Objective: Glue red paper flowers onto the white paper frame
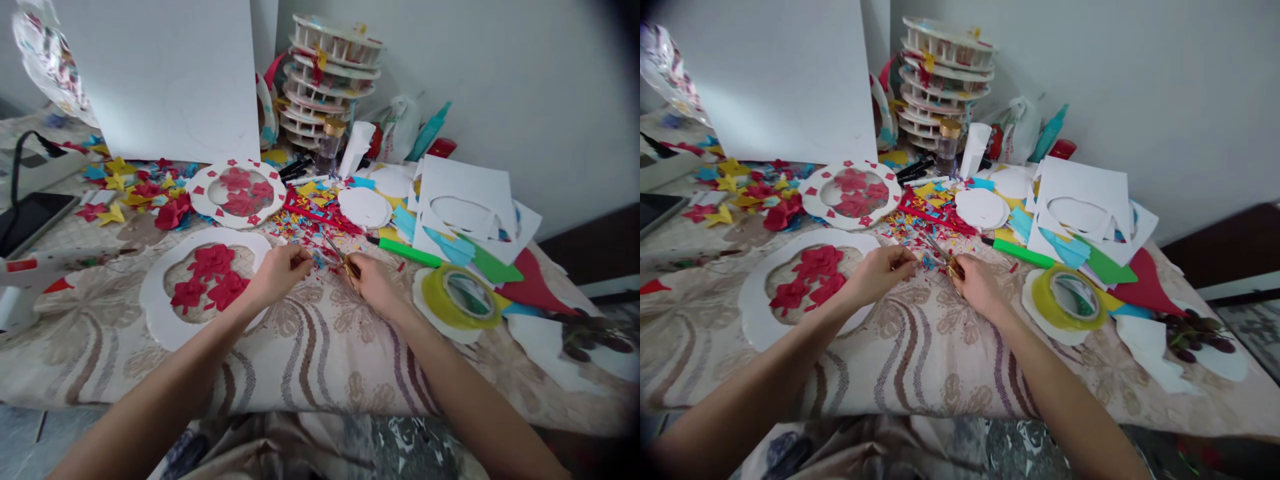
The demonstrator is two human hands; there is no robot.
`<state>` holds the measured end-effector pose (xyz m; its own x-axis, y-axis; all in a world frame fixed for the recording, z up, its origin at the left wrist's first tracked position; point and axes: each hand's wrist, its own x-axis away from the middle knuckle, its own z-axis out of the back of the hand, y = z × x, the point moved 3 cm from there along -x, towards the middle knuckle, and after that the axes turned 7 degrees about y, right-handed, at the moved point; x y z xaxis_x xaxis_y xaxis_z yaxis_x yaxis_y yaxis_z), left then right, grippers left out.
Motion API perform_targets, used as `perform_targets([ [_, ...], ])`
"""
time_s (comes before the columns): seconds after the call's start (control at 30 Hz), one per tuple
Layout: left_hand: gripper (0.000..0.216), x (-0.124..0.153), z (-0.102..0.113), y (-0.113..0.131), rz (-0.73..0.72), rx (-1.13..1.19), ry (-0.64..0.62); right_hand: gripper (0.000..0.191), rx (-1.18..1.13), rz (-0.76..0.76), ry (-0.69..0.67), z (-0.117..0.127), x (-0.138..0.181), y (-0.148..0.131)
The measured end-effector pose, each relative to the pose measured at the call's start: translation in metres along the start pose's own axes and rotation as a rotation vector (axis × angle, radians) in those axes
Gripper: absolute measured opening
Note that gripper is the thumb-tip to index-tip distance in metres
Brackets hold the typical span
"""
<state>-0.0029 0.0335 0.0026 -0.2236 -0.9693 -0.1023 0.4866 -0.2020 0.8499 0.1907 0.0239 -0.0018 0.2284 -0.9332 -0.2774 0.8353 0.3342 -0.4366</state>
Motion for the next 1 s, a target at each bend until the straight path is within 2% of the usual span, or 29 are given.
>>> perform_targets([
  [0.2,0.021,0.002,-0.001,0.001,-0.015,0.021,-0.01,0.009,0.079,-0.024,0.042,-0.007,-0.002,-0.003],
  [0.37,0.019,0.003,0.0,0.003,-0.021,0.052,0.0,0.009,0.022,-0.061,0.051,-0.008,-0.003,0.001],
  [0.43,0.017,0.003,0.0,0.003,-0.019,0.066,0.001,0.011,-0.124,-0.108,0.057,-0.006,-0.002,0.003],
  [0.53,0.015,0.003,-0.005,0.003,-0.008,0.122,-0.004,0.018,-0.464,-0.209,0.021,-0.002,0.0,0.001],
  [0.63,0.015,0.004,-0.015,0.002,0.086,0.291,-0.099,0.021,-0.629,-0.271,-0.003,0.004,0.003,-0.01],
  [0.73,0.02,0.007,-0.026,0.001,0.273,0.55,-0.282,0.018,-0.595,-0.232,0.009,0.008,0.006,-0.021],
  [0.8,0.022,0.009,-0.031,0.0,0.379,0.722,-0.352,0.016,-0.554,-0.17,0.042,0.008,0.007,-0.024],
  [0.9,0.023,0.01,-0.033,0.0,0.468,0.883,-0.366,0.015,-0.49,-0.07,0.094,0.005,0.009,-0.022],
  [1.0,0.024,0.009,-0.032,0.0,0.489,0.926,-0.37,0.015,-0.442,0.03,0.132,0.003,0.01,-0.019],
])
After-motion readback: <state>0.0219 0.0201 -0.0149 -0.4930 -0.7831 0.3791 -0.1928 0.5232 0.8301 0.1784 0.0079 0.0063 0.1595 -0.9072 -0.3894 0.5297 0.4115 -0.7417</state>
